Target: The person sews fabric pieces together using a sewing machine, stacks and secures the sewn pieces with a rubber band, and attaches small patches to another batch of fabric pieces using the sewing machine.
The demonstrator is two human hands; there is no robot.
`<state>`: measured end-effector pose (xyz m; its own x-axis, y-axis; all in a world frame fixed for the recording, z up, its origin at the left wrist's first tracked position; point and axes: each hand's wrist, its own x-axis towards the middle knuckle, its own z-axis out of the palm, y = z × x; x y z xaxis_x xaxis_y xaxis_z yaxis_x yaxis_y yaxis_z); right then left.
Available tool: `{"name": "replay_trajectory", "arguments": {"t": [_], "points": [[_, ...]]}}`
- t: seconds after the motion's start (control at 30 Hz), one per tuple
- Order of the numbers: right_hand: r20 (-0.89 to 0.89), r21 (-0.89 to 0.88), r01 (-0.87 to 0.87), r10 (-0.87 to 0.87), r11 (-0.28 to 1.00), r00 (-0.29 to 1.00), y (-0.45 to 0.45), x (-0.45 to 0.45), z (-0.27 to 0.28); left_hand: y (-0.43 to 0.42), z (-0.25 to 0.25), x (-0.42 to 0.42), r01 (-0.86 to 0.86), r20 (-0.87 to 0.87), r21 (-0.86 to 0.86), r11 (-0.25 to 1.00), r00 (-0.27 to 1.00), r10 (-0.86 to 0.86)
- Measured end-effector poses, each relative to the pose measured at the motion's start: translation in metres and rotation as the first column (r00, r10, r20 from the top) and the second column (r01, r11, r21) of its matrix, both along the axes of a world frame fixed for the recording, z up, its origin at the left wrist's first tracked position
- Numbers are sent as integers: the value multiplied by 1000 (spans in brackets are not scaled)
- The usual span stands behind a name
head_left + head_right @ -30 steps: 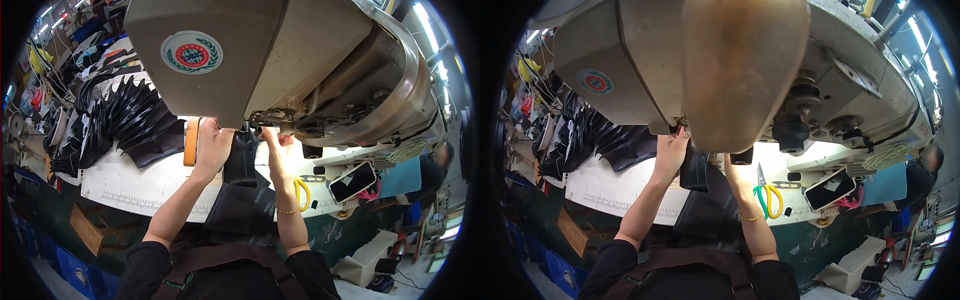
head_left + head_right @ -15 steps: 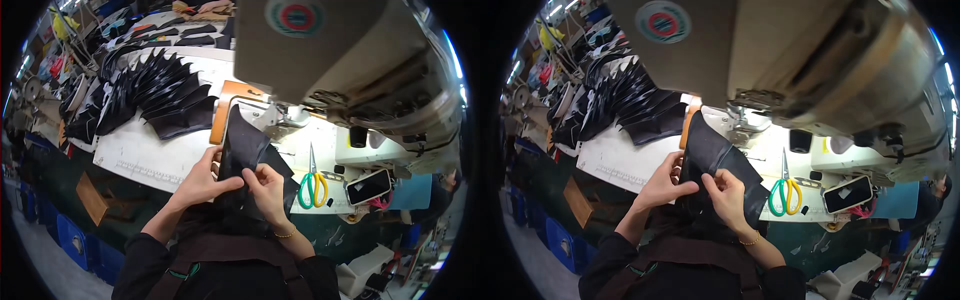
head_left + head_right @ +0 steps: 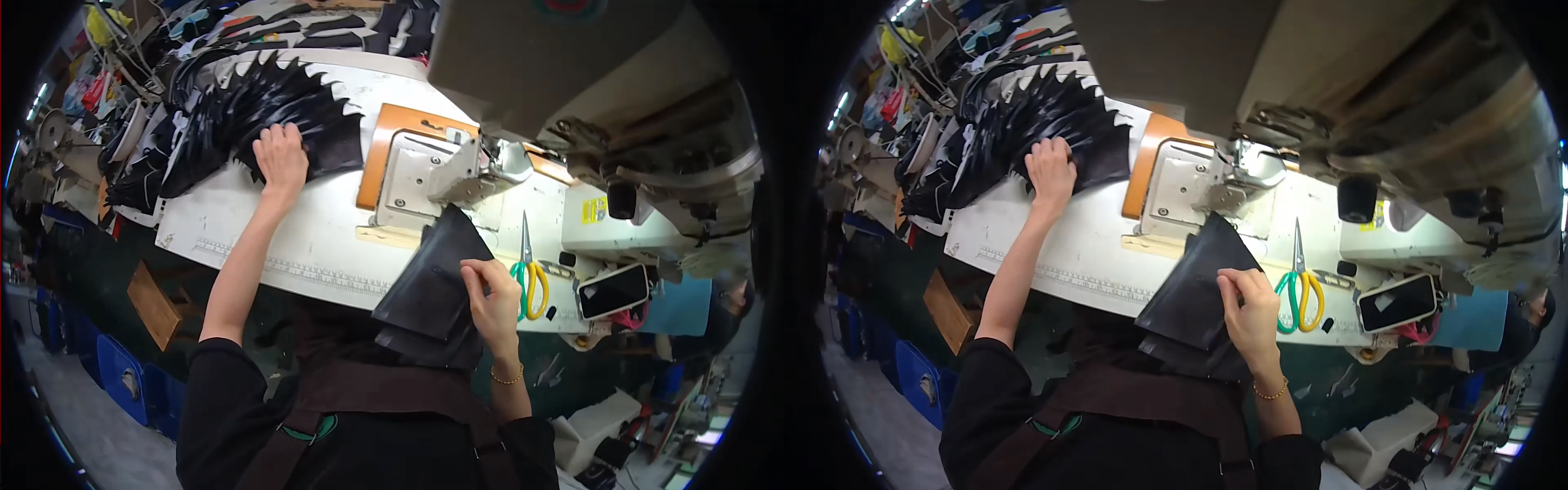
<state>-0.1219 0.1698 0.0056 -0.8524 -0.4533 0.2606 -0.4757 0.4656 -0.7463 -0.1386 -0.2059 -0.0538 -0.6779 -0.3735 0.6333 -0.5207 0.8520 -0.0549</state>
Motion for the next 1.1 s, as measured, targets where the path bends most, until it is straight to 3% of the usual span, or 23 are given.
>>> {"name": "replay_trajectory", "arguments": {"t": [0.03,0.17,0.2,0.23,0.3,0.33,0.37,0.4,0.47,0.5,0.53,0.67,0.7,0.77,0.83,0.9,1.0,1.1], "points": [[5,11,13,-13,1000,1000,3,3,-6,4,-2,0,13,5,11,1000,1000,-13],[-334,354,26,100,935,937,-1,12,-32,21,-1,8,18,21,-129,991,1000,-16],[-333,358,26,101,933,937,0,11,-36,38,11,19,21,58,-93,995,998,-16],[-298,365,23,94,931,950,0,10,-40,60,27,35,96,57,-11,995,994,-96],[-228,377,15,77,926,971,-1,6,-46,104,41,71,361,-8,365,858,923,-385],[-193,381,13,65,925,979,-2,4,-48,126,48,91,622,-250,614,486,737,-628],[-189,382,16,61,924,980,-3,3,-47,154,67,112,536,-274,828,165,644,-714],[-94,349,-3,39,937,995,-4,2,-45,170,79,123,204,-245,964,-169,447,-861],[98,283,-36,8,959,995,-5,-2,-39,208,53,134,302,-481,848,-435,96,-871],[193,246,-47,-2,968,981,-5,-3,-38,224,34,136,284,-500,835,-471,38,-865],[195,250,-48,-1,967,981,-5,-5,-38,233,26,137,283,-503,834,-473,39,-863],[41,540,-208,222,816,974,-1,-16,-34,254,9,136,527,-324,810,-256,39,-945],[38,541,-203,217,816,975,1,-18,-33,255,8,136,528,-325,809,-259,33,-945],[285,101,-216,180,971,941,7,-22,-25,257,5,135,646,-188,756,-104,61,-980],[503,-339,-73,246,938,829,15,-24,-16,260,3,137,742,-59,669,44,113,-992],[489,-456,55,199,888,849,18,-21,13,259,2,141,716,-37,693,83,151,-988],[400,-475,74,140,877,906,28,-19,36,258,3,144,628,43,748,216,278,-960],[286,-492,81,73,867,956,40,-19,48,257,4,133,707,10,673,217,285,-959]]}}
